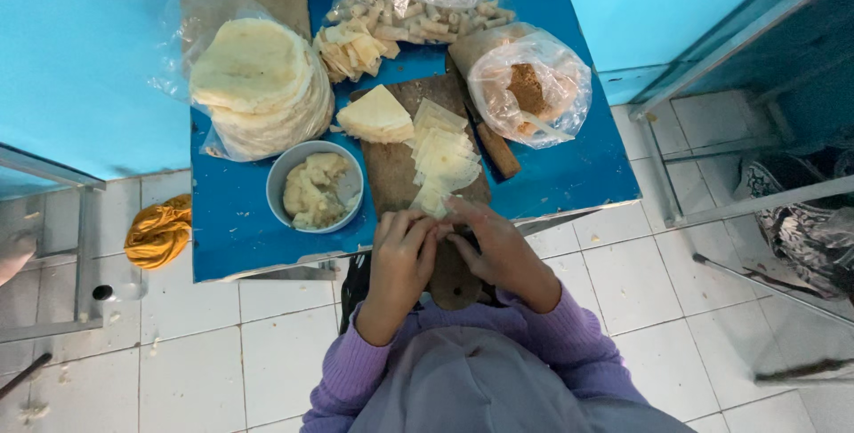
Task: The person sits at a small blue table and assembles filled snacks. They take thin triangular wrappers, spoon filling from a bowl onto a wrapper, fold the wrapper over the filling into a triangle, and place the folded piece on a growing stack on the cutting board, repeating the cycle.
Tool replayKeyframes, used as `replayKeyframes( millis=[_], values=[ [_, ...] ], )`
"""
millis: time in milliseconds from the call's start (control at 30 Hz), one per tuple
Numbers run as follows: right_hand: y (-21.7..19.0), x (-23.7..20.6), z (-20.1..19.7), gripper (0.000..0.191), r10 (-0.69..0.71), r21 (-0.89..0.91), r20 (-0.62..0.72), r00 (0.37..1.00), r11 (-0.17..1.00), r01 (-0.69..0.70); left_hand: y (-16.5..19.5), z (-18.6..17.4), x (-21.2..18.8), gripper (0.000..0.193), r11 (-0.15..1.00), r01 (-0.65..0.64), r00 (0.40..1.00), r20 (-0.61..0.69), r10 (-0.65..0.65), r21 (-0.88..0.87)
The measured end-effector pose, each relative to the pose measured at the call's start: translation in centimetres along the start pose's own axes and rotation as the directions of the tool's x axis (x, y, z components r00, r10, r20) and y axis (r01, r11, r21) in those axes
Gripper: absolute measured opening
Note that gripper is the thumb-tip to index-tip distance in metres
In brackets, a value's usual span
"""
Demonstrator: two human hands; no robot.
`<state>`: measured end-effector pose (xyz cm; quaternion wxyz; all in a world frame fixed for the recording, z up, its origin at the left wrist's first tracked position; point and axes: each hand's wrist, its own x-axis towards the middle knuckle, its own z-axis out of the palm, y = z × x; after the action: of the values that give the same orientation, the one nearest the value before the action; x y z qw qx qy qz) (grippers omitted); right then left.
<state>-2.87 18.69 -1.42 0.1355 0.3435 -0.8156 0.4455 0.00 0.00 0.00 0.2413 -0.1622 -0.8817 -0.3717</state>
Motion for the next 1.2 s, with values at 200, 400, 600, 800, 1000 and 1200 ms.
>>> replayKeyframes(
  millis=[200,400,600,800,1000,1200],
  values=[
    [7.8,-3.3,-7.0,0.059,-0.149,-0.067,0.054,0.987,0.986,0.153,3.8,8.2,1.1,0.02,0.997,0.035,0.998,0.053,-0.032,-0.075],
    [11.1,-3.4,-8.6,0.065,0.068,0.196,0.076,0.995,0.977,-0.082,5.5,10.1,2.1,0.027,0.998,0.023,0.997,0.079,-0.019,-0.051],
    [11.8,-4.6,-11.6,0.064,0.102,0.188,0.127,0.987,0.974,-0.125,7.8,12.6,2.4,0.018,1.0,-0.022,0.999,0.028,0.022,0.009],
    [7.9,-3.8,-12.8,0.061,-0.064,0.134,0.099,0.993,0.99,0.051,9.6,10.0,2.3,0.01,1.0,0.024,1.0,0.017,-0.024,-0.01],
    [7.7,-2.9,-13.2,0.058,0.019,0.154,0.176,0.984,0.987,-0.046,9.6,10.2,2.4,0.011,0.996,0.072,0.997,0.017,-0.071,-0.057],
    [6.4,-0.7,-15.2,0.057,0.133,0.242,0.239,0.962,0.951,-0.192,10.9,8.9,4.4,0.012,0.995,0.084,0.996,0.031,-0.083,-0.051]
  ],
)
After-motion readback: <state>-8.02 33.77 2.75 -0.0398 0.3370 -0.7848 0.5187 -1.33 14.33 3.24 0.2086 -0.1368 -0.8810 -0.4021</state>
